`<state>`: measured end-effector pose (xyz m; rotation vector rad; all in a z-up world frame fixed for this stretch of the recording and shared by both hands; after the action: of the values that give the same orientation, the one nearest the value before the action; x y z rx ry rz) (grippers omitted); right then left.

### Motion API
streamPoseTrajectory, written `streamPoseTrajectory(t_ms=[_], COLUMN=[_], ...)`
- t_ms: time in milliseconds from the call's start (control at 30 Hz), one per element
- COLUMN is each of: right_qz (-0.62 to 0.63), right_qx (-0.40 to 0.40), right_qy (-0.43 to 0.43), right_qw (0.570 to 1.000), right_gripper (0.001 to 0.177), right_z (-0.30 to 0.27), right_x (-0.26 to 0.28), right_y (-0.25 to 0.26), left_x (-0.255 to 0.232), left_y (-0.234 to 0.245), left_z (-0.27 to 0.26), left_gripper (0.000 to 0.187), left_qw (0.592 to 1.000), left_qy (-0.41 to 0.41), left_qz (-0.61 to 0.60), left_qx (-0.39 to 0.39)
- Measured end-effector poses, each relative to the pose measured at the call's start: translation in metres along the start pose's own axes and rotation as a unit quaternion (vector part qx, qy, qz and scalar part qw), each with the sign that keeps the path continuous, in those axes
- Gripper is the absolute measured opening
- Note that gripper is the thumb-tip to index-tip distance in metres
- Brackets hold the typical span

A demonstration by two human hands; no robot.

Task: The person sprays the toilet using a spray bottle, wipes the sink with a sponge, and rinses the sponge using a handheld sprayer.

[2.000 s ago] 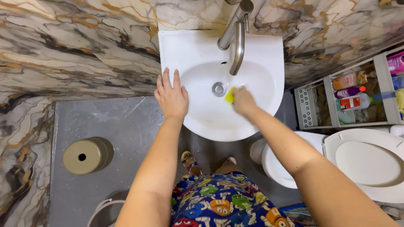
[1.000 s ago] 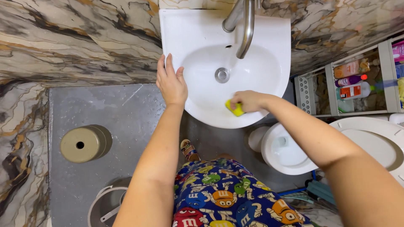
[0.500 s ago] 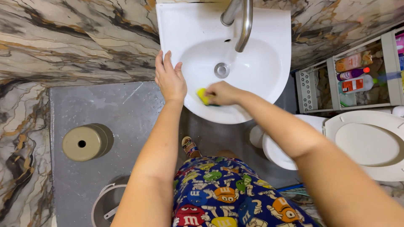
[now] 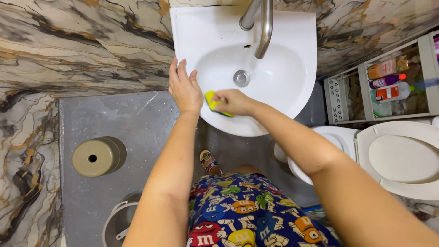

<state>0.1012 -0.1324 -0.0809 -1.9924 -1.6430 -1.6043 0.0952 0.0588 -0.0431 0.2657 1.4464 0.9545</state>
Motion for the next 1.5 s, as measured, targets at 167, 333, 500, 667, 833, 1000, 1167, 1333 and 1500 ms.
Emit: streamPoseTrajectory(t_ms=[167,333,500,667,833,1000,1167,1333,1500], right_qz=[-0.259,-0.360,-0.022,-0.243,-0.069,0.110,0.436,0.256,-0.032], right_qx=[0.107,-0.183,-0.253,0.066,-0.510,-0.542,-0.605,-0.742,-0.591], right_qy=[-0.116,-0.236,-0.070,-0.222,-0.284,-0.025,0.066,-0.066,0.056], right_qw=[0.953,0.884,0.965,0.942,0.809,0.833,0.663,0.616,0.804], right_gripper=[0.032,0.047,0.046,0.040,0.037,0.038,0.035,0.009,0.041], right_z=[-0.075,-0.003,0.095,0.006,0.016,0.130,0.092,0.086,0.113], right_x=[-0.073,-0.124,-0.050,-0.080,-0.130,-0.054,-0.129,-0.138,-0.038], right_y=[0.067,0.077,0.000,0.019,0.087,-0.003,0.059,0.079,0.036], left_x=[-0.003,-0.003,-0.001,-0.004,-0.007,-0.010,-0.011,-0.011,-0.011], left_y=[0.002,0.002,0.002,0.004,0.005,0.005,0.005,0.002,0.005], left_z=[0.001,-0.003,-0.001,-0.001,0.000,0.000,-0.002,-0.004,-0.003], left_gripper=[0.042,0.042,0.041,0.040,0.040,0.039,0.038,0.038,0.039], left_qw=[1.000,1.000,1.000,1.000,1.000,1.000,0.999,0.999,0.999], left_qy=[-0.014,-0.017,-0.018,-0.019,-0.020,-0.025,-0.026,-0.024,-0.024], left_qz=[-0.006,-0.010,-0.012,-0.010,-0.001,0.007,0.021,0.031,0.021], left_qx=[0.000,0.006,0.012,0.013,0.015,0.012,0.014,0.010,0.015])
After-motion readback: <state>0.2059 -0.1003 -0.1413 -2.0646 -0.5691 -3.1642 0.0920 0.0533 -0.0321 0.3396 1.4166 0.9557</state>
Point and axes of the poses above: each hand's wrist, its own z-axis towards the middle knuckle, its own y-axis out of the back of the hand, x = y × z, the point moved 4 cm from there along z, towards the middle knuckle, and after that the axes turned 4 degrees about x, right-handed, at the moved point
